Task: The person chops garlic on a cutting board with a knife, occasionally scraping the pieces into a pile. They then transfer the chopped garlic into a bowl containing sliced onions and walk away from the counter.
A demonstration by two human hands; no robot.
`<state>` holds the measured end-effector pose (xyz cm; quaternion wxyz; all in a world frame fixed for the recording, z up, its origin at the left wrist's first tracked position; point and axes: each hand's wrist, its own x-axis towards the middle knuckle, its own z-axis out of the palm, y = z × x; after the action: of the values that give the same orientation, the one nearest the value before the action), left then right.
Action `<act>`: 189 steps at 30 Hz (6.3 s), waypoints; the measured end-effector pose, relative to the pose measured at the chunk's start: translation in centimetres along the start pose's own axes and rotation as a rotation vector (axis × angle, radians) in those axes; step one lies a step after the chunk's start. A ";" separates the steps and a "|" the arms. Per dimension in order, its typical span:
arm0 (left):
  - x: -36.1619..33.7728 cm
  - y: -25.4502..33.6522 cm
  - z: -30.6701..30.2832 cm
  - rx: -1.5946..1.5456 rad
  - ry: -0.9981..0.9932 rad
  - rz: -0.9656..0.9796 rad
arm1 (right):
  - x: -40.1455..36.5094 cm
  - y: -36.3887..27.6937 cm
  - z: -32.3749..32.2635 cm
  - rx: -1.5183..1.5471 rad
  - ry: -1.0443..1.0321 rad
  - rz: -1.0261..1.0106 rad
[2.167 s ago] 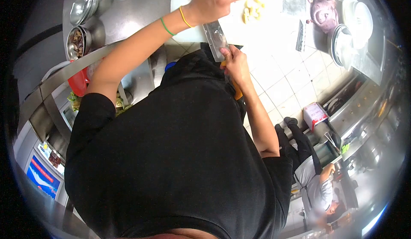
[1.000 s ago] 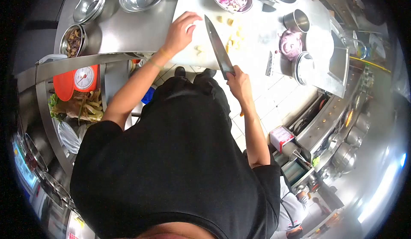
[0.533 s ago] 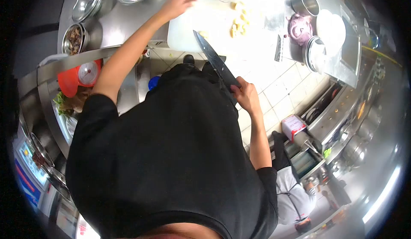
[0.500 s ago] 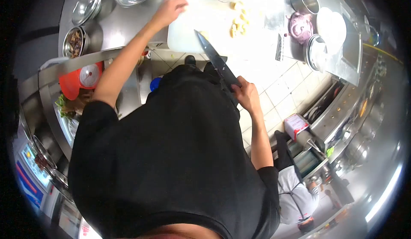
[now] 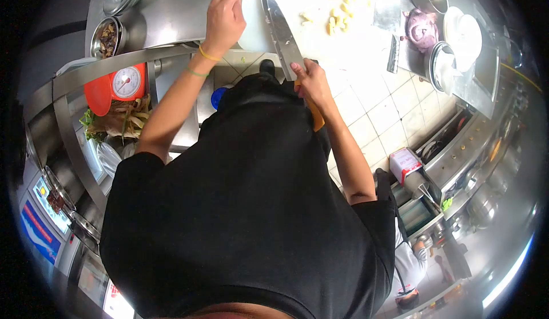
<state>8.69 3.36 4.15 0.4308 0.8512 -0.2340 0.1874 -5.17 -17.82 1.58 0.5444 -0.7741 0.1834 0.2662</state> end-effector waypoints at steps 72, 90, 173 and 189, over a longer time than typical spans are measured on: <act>-4.2 -1.2 8.1 -0.256 -0.341 -0.037 | 1.4 -8.7 -2.2 -0.854 0.188 -0.179; -4.5 -1.0 8.3 -0.329 -0.073 -0.101 | 4.4 -6.2 0.9 -0.789 0.352 -0.240; 13.1 5.9 13.0 -0.106 0.118 -0.114 | 6.1 -7.6 -20.7 -0.656 0.639 -0.699; 15.9 23.2 30.2 -0.606 -0.461 0.202 | -2.6 4.8 -26.1 -0.342 0.594 -0.299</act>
<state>12.33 -37.22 10.52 0.5780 0.6781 -0.4518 -0.0447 -4.45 -44.04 6.55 0.3632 -0.9155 0.1712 -0.0257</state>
